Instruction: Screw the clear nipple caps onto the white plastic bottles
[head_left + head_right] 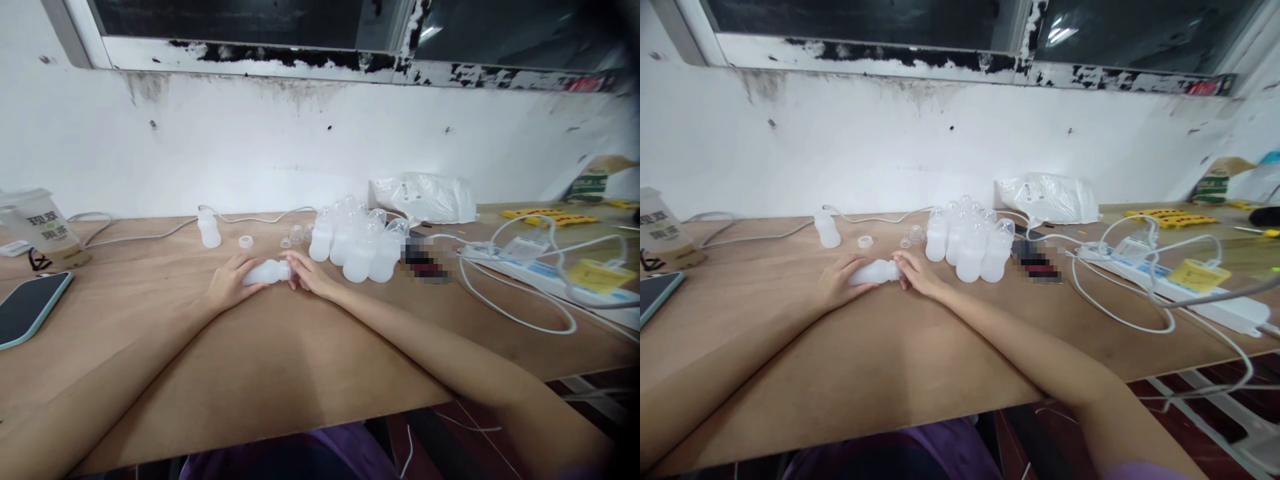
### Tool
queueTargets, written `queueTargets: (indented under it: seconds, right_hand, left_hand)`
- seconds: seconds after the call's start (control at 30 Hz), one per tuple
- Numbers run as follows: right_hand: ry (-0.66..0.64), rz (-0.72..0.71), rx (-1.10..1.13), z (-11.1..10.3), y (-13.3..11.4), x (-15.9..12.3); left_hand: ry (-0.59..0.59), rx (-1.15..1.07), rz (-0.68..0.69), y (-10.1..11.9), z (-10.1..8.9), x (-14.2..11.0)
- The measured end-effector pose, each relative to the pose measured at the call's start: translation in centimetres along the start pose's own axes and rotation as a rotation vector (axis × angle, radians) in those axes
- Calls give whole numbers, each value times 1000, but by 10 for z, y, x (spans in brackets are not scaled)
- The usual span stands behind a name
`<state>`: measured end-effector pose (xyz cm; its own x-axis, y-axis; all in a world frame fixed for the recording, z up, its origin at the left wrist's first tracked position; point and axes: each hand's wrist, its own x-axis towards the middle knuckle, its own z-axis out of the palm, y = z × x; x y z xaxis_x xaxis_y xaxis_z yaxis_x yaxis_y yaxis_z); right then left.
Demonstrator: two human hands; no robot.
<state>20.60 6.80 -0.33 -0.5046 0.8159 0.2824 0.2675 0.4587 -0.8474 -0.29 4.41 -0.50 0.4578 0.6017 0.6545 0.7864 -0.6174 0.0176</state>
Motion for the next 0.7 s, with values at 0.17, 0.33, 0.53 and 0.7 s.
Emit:
queueTargets:
  seconds: [0.17,0.33,0.53,0.7]
  right_hand:
    - [9,-104,28,0,-4,0]
    - [-91,36,39,-1,3,3]
    - [-78,-37,-3,0,-1,0]
    - [17,-264,-344,-2,-8,-4]
  left_hand:
    - [-8,-22,-72,-1,0,-1]
    - [6,51,56,0,-2,-2]
    - [22,55,-11,3,-3,-1]
    - [-75,13,-52,1,-1,-3]
